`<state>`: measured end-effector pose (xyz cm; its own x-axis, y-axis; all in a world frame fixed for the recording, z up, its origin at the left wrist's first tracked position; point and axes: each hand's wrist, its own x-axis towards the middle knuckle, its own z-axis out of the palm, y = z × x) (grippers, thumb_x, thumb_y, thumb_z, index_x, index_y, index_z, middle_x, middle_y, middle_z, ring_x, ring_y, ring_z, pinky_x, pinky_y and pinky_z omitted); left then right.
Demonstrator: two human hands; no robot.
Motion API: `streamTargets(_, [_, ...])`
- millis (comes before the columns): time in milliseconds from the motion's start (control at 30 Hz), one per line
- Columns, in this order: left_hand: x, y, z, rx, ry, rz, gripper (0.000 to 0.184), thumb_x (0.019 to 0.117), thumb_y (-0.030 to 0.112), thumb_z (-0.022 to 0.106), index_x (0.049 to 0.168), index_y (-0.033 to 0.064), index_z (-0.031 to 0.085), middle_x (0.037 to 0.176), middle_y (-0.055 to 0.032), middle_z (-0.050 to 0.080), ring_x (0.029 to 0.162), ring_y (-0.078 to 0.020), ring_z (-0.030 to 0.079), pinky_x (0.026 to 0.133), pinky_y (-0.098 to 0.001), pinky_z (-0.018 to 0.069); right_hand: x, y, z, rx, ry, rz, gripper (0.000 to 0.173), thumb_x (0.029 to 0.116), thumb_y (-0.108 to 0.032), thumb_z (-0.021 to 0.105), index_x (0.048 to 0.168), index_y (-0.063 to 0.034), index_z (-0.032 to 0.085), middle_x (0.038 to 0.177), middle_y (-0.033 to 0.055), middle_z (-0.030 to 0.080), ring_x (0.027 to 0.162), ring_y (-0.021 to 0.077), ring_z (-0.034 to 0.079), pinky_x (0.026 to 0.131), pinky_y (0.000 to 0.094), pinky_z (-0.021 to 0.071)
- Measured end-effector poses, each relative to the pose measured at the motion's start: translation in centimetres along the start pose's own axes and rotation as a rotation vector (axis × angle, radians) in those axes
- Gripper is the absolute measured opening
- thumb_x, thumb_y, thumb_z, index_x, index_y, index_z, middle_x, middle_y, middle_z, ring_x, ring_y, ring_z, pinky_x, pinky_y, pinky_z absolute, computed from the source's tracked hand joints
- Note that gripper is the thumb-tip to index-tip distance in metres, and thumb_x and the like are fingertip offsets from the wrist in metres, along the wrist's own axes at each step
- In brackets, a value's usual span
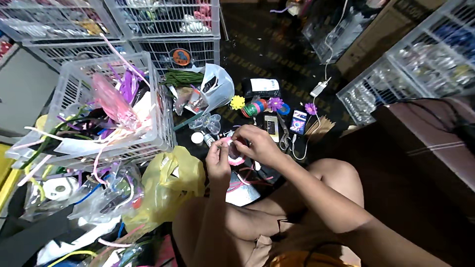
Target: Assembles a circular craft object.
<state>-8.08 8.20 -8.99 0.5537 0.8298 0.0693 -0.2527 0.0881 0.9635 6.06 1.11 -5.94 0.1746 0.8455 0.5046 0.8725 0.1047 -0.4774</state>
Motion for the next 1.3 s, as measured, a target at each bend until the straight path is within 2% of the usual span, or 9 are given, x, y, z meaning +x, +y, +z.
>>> streamTargets(100, [-0.1,0.1,0.1,0.056,0.003,0.003,0.023,0.1069,0.009,0.047,0.122,0.0013,0.063,0.101,-0.0062,0.071,0.082,-0.0102,0.07,0.071,-0.0302,0.0611,0.0,-0.1,0.2,-0.03,-0.009,0.017,0.012,0.0914,-0.009,0.063,0.097,-0.0031,0.072,0.101,0.0112,0.072,0.096,0.0259,0.07,0.084,0.0416,0.0582])
streamTargets(300, [-0.2,0.1,0.2,0.058,0.029,-0.04,0.023,0.1069,0.01,0.046,0.121,0.0022,0.064,0.099,-0.0045,0.071,0.083,-0.0091,0.068,0.074,-0.0303,0.0595,-0.2,-0.6,0.4,-0.037,-0.026,0.061,0.014,0.0901,-0.01,0.062,0.097,-0.001,0.07,0.101,0.0133,0.071,0.096,0.0284,0.069,0.083,0.0434,0.0578])
streamTargets(400, [-0.5,0.7,0.3,0.062,0.037,-0.033,0.024,0.106,0.008,0.045,0.119,0.0027,0.064,0.097,-0.0019,0.069,0.082,-0.0055,0.065,0.073,-0.0253,0.0555,-0.3,-0.4,0.6,-0.03,-0.018,0.042,0.014,0.0888,-0.011,0.065,0.097,-0.0003,0.07,0.101,0.0145,0.071,0.098,0.0297,0.069,0.086,0.044,0.0576])
streamTargets(533, [-0.3,-0.1,0.1,0.008,0.003,-0.02,0.023,0.107,0.01,0.047,0.121,0.0013,0.063,0.106,-0.0052,0.07,0.09,-0.0101,0.069,0.08,-0.031,0.0594,0.1,-0.6,0.6,-0.067,-0.047,0.036,0.016,0.0887,-0.013,0.063,0.095,0.0004,0.068,0.098,0.0156,0.069,0.094,0.0312,0.068,0.079,0.0454,0.0579])
streamTargets(600, [-0.2,-0.3,-0.1,0.019,-0.005,0.003,0.024,0.107,0.011,0.047,0.122,0.0019,0.064,0.105,-0.0049,0.071,0.089,-0.0096,0.068,0.079,-0.0305,0.0591,0.3,-0.6,0.6,-0.085,-0.041,-0.01,0.014,0.0885,-0.012,0.061,0.092,-0.0005,0.067,0.096,0.0148,0.069,0.092,0.0301,0.068,0.078,0.0435,0.0578])
streamTargets(667, [0.0,-0.4,-0.2,0.022,-0.004,0.037,0.024,0.1071,0.011,0.046,0.122,0.0029,0.064,0.103,-0.0033,0.071,0.088,-0.0088,0.068,0.078,-0.0298,0.0588,0.5,-0.5,0.4,-0.079,-0.024,-0.056,0.013,0.0897,-0.012,0.06,0.092,-0.0013,0.068,0.095,0.0136,0.069,0.093,0.0283,0.067,0.08,0.041,0.0571])
streamTargets(800, [0.1,-0.2,-0.2,-0.074,0.008,0.062,0.027,0.1072,0.011,0.043,0.123,0.0034,0.063,0.11,-0.0047,0.069,0.096,-0.0124,0.068,0.083,-0.034,0.0596,0.5,-0.8,-0.1,0.09,0.026,-0.026,0.013,0.0935,-0.008,0.062,0.099,-0.0001,0.071,0.107,0.0137,0.071,0.101,0.0227,0.068,0.09,0.0355,0.0571])
streamTargets(1067, [-0.1,0.0,0.2,-0.07,-0.004,0.029,0.027,0.1072,0.011,0.042,0.124,0.0047,0.062,0.109,-0.0037,0.069,0.095,-0.0117,0.068,0.082,-0.0342,0.0596,0.2,-1.3,-0.2,0.142,0.05,0.119,0.013,0.0897,-0.006,0.064,0.1,-0.0005,0.07,0.102,0.0129,0.07,0.091,0.0191,0.068,0.081,0.0327,0.0574])
streamTargets(1300, [-0.1,0.0,-0.1,-0.006,-0.031,0.086,0.026,0.107,0.01,0.043,0.123,0.0045,0.063,0.104,-0.0021,0.07,0.089,-0.0082,0.068,0.077,-0.0278,0.0586,0.6,-1.5,-0.3,0.018,0.008,0.064,0.011,0.0881,-0.008,0.063,0.095,-0.0014,0.069,0.095,0.0126,0.069,0.086,0.0231,0.067,0.076,0.0376,0.0574])
